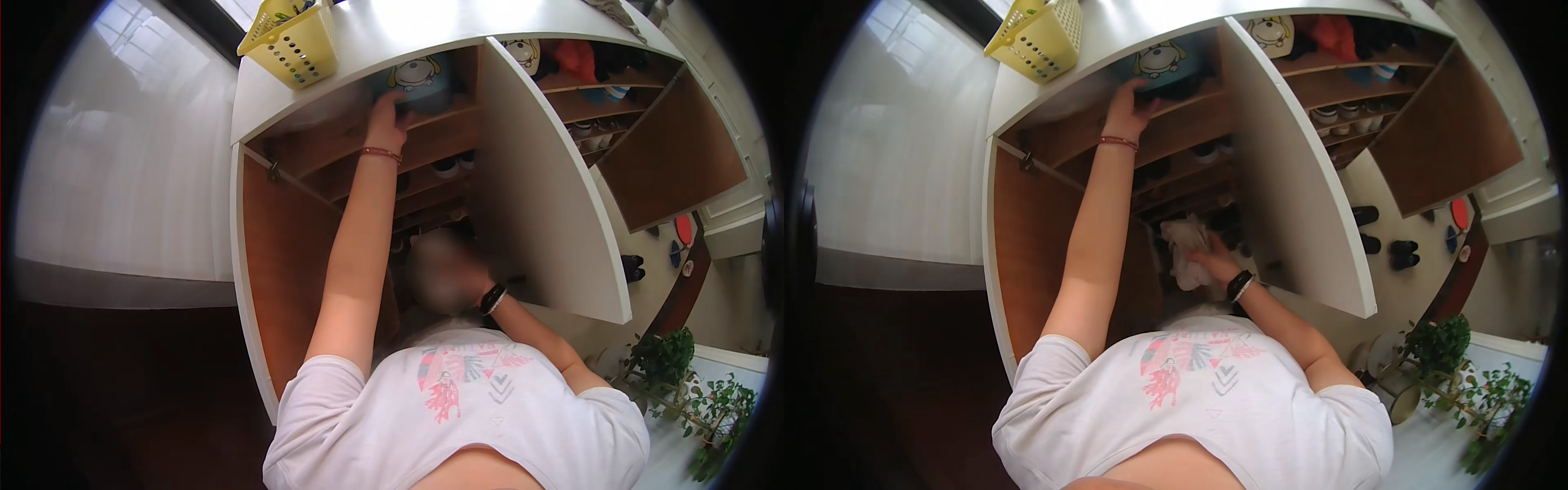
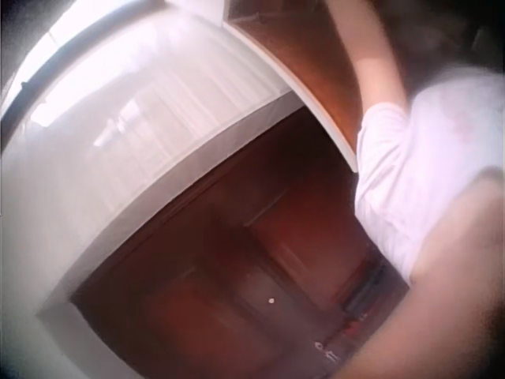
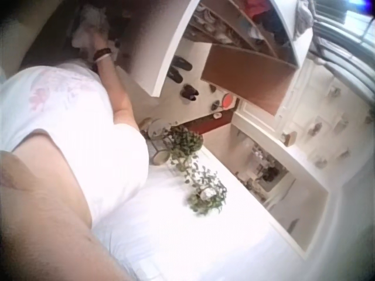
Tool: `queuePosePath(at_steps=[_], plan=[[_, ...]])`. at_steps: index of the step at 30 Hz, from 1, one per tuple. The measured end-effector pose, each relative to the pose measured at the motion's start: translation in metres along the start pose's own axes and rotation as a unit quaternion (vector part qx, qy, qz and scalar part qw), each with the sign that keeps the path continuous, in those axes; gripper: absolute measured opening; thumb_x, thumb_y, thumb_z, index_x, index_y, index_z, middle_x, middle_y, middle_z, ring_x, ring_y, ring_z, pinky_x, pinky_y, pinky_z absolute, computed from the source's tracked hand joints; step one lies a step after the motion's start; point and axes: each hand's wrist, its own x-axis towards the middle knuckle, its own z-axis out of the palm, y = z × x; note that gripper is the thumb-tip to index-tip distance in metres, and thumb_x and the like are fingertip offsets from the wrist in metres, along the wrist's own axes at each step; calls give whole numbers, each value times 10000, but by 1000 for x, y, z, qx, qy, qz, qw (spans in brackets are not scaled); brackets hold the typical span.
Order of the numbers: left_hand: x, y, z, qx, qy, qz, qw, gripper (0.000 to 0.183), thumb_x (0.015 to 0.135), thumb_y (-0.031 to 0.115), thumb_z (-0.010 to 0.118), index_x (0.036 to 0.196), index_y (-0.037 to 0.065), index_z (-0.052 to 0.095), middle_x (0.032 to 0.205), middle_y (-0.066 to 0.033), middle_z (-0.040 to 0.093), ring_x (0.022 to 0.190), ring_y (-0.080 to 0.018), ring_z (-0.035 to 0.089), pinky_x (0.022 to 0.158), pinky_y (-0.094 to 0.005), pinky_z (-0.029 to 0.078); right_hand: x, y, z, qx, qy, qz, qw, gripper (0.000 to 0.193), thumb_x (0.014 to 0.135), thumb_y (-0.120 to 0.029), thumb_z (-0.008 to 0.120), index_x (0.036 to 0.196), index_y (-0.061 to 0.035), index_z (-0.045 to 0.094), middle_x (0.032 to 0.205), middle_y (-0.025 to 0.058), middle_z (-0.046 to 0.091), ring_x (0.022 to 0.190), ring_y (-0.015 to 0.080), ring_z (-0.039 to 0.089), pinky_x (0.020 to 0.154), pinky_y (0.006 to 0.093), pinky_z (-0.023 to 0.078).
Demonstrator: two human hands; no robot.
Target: Clean and organize items inside a shoe cabinet.
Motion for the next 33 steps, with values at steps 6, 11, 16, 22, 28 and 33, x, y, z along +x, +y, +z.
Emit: queuePosePath(at_steps=[6,11,16,22,28,33], plan=[[27,37,-11,-149,10,-150,977,223,682,79,654,853,98,512,794,-46,464,722,-195,467,674,-359,482,-1,7,-6,8,8,-4,1000,882,718,-250,739,1393,8,233,1335,158,424,1202,246,441,986,338,375],[20,23,-16,-141,5,-138,980,196,725,126,674,835,103,514,800,-50,491,720,-181,489,658,-361,492,-4,7,-7,16,18,-21,999,890,723,-250,734,1400,10,218,1353,170,405,1219,252,426,993,334,367],[26,7,-33,-47,-2,-18,999,176,803,175,662,882,77,540,852,-75,527,758,-186,520,673,-373,532,-7,7,-5,15,11,3,1000,905,721,-249,735,1404,19,204,1364,182,390,1233,254,415,998,333,361],[8,4,-25,58,-24,86,994,161,821,153,618,847,19,533,759,-54,468,684,-192,507,779,-426,569,-9,-2,-1,8,11,-22,1000,862,724,-247,727,1382,24,240,1324,174,428,1197,252,445,988,332,368],[-20,1,-35,31,-74,70,994,152,816,137,551,757,22,469,696,-38,400,633,-205,499,749,-425,583,-24,-19,0,-20,21,6,1000,853,753,-229,703,1422,-89,193,1321,130,431,1163,265,468,935,450,404],[-41,-18,-34,12,-45,41,998,159,822,144,529,803,-7,484,715,-82,472,649,-280,611,627,-377,598,-37,-39,3,-15,47,17,999,822,754,-207,694,1411,-89,214,1312,128,436,1154,264,473,917,460,411]])
